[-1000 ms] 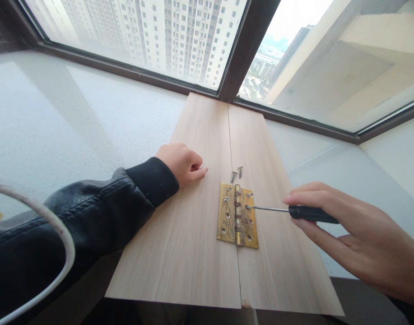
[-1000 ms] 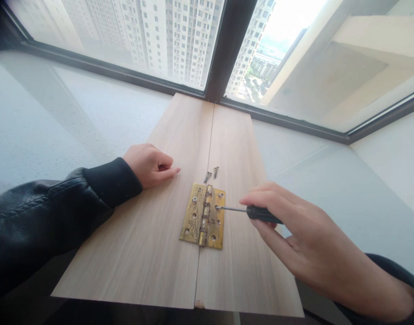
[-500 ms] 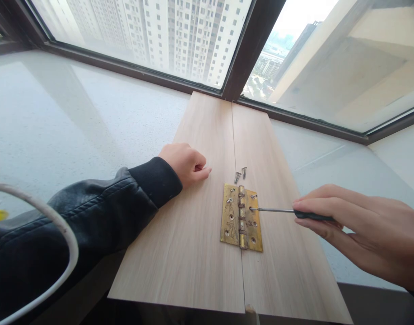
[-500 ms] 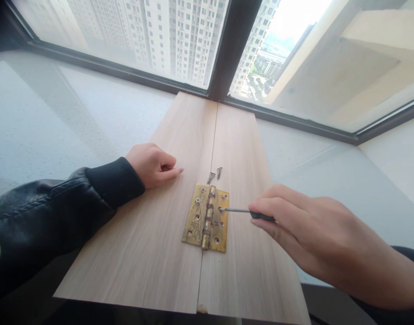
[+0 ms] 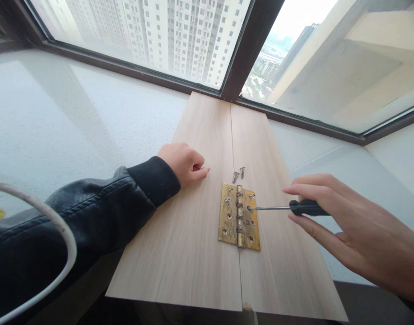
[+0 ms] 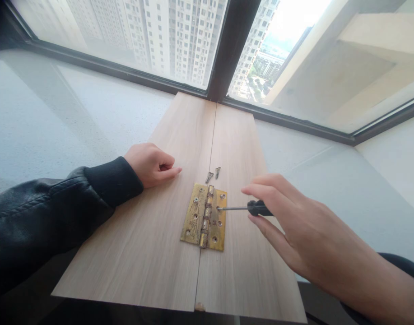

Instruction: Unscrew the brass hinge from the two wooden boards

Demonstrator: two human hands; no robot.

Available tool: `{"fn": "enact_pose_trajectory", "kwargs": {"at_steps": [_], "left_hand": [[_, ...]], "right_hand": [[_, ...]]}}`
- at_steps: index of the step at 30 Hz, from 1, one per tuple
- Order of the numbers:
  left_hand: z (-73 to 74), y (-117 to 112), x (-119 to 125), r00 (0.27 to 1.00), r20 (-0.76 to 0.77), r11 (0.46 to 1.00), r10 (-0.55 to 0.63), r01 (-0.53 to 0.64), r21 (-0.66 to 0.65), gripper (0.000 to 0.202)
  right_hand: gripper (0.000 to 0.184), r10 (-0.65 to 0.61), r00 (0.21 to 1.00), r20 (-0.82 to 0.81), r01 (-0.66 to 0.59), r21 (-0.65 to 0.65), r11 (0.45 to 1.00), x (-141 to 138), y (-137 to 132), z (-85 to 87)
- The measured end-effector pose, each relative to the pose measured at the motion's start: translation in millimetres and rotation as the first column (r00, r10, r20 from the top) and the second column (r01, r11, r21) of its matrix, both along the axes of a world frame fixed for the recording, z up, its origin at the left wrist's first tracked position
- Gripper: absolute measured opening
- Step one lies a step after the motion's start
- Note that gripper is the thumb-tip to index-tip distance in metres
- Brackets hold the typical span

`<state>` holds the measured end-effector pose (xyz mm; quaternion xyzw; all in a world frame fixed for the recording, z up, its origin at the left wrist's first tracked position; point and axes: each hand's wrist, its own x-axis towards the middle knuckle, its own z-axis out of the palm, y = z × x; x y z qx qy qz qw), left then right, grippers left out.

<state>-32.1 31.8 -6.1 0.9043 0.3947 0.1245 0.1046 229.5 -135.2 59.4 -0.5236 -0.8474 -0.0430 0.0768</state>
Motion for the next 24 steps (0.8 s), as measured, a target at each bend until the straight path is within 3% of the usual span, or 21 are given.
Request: {"fn": "enact_pose_trajectory", "kwargs": {"at_steps": [3, 5, 13, 21, 24], "left_hand": [[0.7, 0, 1, 1.0, -0.008, 1.0, -0.001, 0.001, -0.011, 0.042], [1.4, 0, 1, 1.0, -0.008, 1.0, 0.0, 0.0, -0.014, 0.041], [2.3, -1, 1, 1.0, -0.01, 1.0, 0.005, -0.005, -0.01, 0.042], [-0.5, 0, 1, 1.0, 0.007, 1.0, 0.003, -0.003, 0.015, 0.042], [-0.1, 0, 1, 1.0, 0.0, 1.0, -0.002, 0.002, 0.012, 0.042]], "right_hand": [[0.036, 0.178, 0.984, 0.032, -0.177, -0.033, 0.984, 6, 2, 0.8], [0.039, 0.23, 0.972, 0.05, -0.228, -0.05, 0.972, 8, 2, 2.5], [0.011, 0.019, 1.0, -0.02, -0.019, -0.016, 1.0, -2, -5, 4.6], [0.01, -0.13, 0.988, -0.086, 0.13, -0.01, 0.992, -13, 0, 6.5], [0.013, -0.128, 0.991, -0.047, 0.127, -0.024, 0.992, -9, 1, 6.5]]}}
